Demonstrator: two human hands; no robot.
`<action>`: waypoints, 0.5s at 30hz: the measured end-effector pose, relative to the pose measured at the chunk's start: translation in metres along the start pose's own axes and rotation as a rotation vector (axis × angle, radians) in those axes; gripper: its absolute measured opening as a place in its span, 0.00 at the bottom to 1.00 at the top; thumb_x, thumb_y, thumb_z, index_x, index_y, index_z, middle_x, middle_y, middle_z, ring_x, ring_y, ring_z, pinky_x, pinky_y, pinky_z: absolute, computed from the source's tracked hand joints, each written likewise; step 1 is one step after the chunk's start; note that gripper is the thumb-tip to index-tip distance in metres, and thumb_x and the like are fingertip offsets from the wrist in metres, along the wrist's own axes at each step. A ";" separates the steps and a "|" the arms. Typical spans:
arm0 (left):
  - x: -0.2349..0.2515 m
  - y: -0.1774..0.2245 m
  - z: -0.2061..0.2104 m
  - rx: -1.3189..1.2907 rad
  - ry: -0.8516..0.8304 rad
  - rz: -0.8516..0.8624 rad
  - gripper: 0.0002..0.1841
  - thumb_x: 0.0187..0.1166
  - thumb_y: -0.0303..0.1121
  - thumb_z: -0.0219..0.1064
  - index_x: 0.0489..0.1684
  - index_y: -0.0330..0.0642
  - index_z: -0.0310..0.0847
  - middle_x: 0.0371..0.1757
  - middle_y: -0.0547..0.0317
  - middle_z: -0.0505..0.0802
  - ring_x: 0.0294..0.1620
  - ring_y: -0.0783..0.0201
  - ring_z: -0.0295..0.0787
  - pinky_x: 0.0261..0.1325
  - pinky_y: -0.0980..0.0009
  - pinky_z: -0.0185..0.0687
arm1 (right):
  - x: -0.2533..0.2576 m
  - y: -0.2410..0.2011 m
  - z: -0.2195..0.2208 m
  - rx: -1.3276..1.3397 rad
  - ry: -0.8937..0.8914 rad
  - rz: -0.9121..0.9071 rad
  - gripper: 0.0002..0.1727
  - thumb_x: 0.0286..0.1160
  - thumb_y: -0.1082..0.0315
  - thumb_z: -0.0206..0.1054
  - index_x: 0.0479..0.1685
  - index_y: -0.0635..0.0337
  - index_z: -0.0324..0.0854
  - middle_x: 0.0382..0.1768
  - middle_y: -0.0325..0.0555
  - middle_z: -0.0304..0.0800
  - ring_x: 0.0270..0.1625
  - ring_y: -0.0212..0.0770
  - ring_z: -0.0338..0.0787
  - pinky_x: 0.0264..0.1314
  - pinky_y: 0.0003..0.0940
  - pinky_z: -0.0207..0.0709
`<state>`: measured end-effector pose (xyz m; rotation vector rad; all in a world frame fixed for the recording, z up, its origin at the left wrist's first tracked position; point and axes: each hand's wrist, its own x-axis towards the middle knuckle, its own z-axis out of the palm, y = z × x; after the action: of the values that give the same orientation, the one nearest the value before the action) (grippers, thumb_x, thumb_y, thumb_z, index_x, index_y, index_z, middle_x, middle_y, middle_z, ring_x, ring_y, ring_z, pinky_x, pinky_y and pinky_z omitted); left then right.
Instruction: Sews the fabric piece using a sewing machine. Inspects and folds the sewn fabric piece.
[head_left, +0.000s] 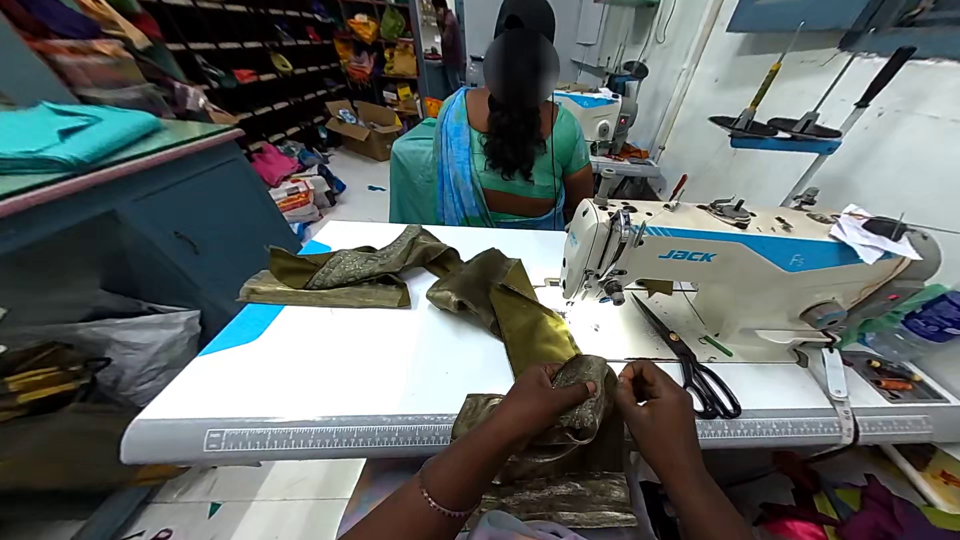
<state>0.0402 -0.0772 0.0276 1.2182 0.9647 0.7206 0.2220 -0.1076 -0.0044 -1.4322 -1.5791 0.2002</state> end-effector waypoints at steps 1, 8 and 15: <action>0.001 -0.001 0.000 0.012 0.008 0.014 0.08 0.82 0.31 0.70 0.48 0.35 0.87 0.36 0.58 0.94 0.35 0.71 0.90 0.45 0.74 0.86 | 0.000 0.000 -0.001 0.053 0.019 0.002 0.05 0.64 0.64 0.67 0.28 0.54 0.81 0.24 0.31 0.82 0.24 0.20 0.79 0.26 0.16 0.74; -0.001 0.001 0.001 0.175 -0.004 0.124 0.05 0.81 0.29 0.71 0.41 0.36 0.89 0.30 0.61 0.92 0.29 0.76 0.85 0.38 0.78 0.82 | -0.004 -0.005 0.005 -0.039 0.017 -0.191 0.07 0.63 0.65 0.69 0.32 0.59 0.90 0.28 0.36 0.88 0.27 0.24 0.85 0.31 0.18 0.80; -0.001 0.000 -0.009 0.159 -0.059 0.174 0.08 0.84 0.32 0.68 0.44 0.37 0.89 0.29 0.60 0.92 0.26 0.74 0.85 0.33 0.78 0.82 | 0.003 -0.012 -0.003 -0.137 -0.076 -0.077 0.04 0.71 0.75 0.69 0.39 0.67 0.82 0.32 0.50 0.85 0.28 0.42 0.84 0.31 0.39 0.82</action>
<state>0.0315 -0.0741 0.0267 1.4682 0.8876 0.7505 0.2168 -0.1105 0.0066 -1.4794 -1.7350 0.1035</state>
